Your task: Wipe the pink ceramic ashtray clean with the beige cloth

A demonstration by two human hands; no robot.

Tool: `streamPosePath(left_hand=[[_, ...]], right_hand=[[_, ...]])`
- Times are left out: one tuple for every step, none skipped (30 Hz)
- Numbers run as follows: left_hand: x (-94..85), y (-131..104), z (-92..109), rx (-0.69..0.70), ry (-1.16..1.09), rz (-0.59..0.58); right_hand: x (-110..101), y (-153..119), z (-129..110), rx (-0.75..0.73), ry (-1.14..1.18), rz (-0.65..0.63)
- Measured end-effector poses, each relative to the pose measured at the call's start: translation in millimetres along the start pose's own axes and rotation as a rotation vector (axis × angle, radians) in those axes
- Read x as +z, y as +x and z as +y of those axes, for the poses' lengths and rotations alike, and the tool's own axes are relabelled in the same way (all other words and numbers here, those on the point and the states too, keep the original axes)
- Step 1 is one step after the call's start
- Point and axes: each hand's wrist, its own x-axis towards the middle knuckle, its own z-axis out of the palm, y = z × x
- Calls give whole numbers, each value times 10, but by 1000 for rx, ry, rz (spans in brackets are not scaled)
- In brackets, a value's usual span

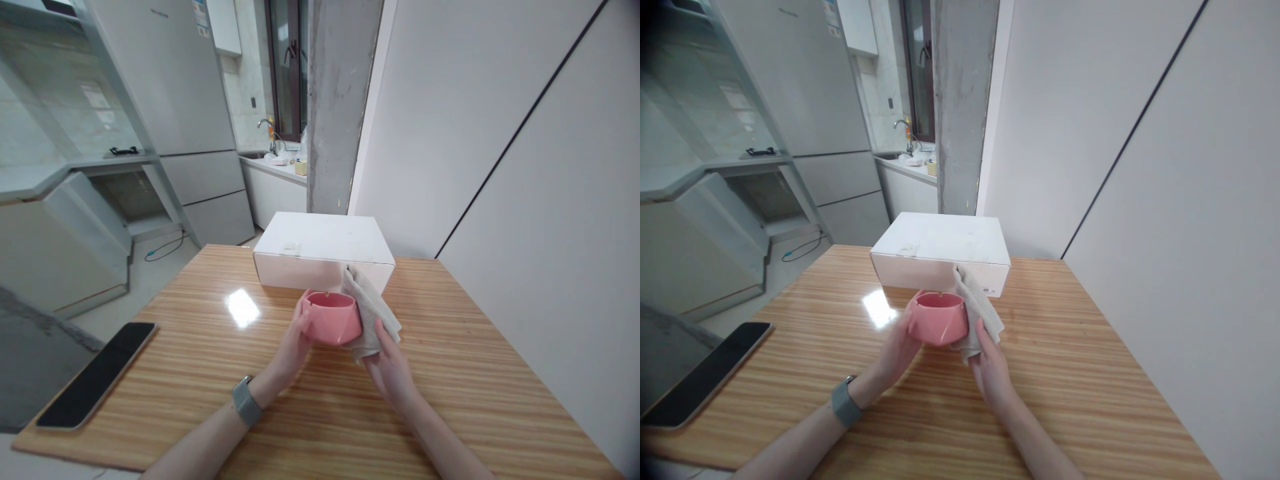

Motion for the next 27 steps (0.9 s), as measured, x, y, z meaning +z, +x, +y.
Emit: streamPosePath(left_hand=[[3,6,10,-39,-50,-25],[1,10,21,-68,-76,-48],[-5,13,31,-83,-78,-72],[-14,12,40,-88,-64,-94],[-24,10,49,-87,-40,-108],[-34,5,55,-76,-10,-111],[-43,1,61,-59,20,-109],[-50,-5,65,-42,47,-107],[-56,-11,68,-25,71,-110],[-59,-17,70,-11,89,-119],[-61,-26,71,-2,103,-132],[-60,-36,71,3,112,-147],[-57,-48,69,6,115,-157],[-53,-62,67,9,112,-164],[-48,-74,64,14,106,-169],[-43,-85,61,19,99,-171],[-38,-93,58,23,93,-169],[-35,-97,55,28,90,-161],[-32,-96,53,31,92,-149],[-32,-91,51,36,98,-134],[-32,-82,50,43,107,-115],[-33,-72,49,51,119,-96],[-35,-61,49,62,132,-78],[-36,-51,49,72,146,-63],[-37,-43,50,81,157,-50],[-37,-37,50,88,168,-39],[-37,-34,50,94,178,-30]], right_hand=[[-9,15,-21,-11,2,7],[-20,31,-45,-20,3,14],[-31,47,-71,-25,3,21],[-39,61,-99,-21,3,27],[-44,72,-127,-11,5,33],[-45,78,-154,0,9,36],[-40,79,-179,10,17,32],[-30,74,-200,16,26,21],[-16,65,-217,22,35,3],[0,52,-229,29,44,-19],[16,38,-236,38,51,-45],[29,25,-237,51,55,-71],[38,13,-234,63,58,-93],[43,3,-226,69,60,-109],[43,-4,-216,69,59,-121],[39,-7,-202,67,56,-132],[33,-8,-187,64,49,-143],[26,-8,-170,61,40,-155],[19,-7,-153,55,26,-168],[14,-6,-136,49,10,-181],[12,-5,-121,42,-7,-189],[11,-5,-107,33,-24,-190],[13,-6,-95,23,-41,-183],[16,-7,-85,13,-53,-173],[20,-9,-78,5,-62,-160],[24,-10,-74,-1,-66,-148],[28,-12,-71,-7,-66,-139]])
